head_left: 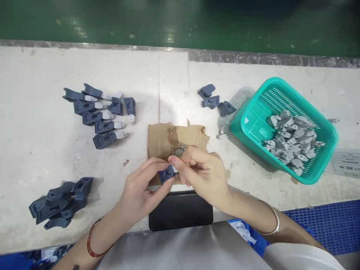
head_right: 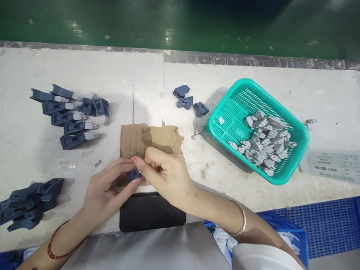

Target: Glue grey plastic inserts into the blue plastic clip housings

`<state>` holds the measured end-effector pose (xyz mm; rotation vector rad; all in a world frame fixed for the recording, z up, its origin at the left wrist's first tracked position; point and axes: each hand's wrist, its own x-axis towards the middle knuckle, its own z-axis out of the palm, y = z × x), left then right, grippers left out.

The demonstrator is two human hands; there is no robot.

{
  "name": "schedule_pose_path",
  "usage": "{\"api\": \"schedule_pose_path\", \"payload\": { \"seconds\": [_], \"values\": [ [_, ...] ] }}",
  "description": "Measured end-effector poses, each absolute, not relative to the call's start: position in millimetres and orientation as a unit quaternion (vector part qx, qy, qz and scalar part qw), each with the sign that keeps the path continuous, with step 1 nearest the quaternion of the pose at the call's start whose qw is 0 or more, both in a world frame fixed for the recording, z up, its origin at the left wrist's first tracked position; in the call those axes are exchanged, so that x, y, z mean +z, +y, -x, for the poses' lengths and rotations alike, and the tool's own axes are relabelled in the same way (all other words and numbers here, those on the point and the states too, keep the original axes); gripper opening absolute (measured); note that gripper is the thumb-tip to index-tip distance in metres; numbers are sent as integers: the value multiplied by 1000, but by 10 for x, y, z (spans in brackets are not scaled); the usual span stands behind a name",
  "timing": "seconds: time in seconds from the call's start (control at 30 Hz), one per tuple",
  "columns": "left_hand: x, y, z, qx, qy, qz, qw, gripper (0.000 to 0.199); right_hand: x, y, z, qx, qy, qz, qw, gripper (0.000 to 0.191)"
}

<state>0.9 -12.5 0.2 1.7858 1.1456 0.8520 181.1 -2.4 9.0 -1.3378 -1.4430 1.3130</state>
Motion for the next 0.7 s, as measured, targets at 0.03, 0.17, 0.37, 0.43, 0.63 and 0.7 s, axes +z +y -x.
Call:
{"api": "schedule_pose_path", "payload": {
  "seconds": [0.03,0.17,0.37,0.43,0.63,0.7],
  "values": [
    [3,-125,-8,337,452,-713,417,11,96,-8,-1825,497,-582,522,376,44],
    [-18,-137,-12,336,442,-712,430,4,119,54,-1894,369,-699,497,359,43],
    [-102,-172,3,325,440,-693,470,15,79,25,-1911,218,-799,447,337,51],
    [-114,-179,19,328,440,-691,470,18,57,-13,-1894,174,-808,454,334,54],
    [-80,-169,16,342,426,-705,452,19,14,-84,-1829,108,-817,489,286,58],
    [-38,-165,-2,345,419,-712,446,18,57,-50,-1844,131,-828,472,274,59]
  ]
}}
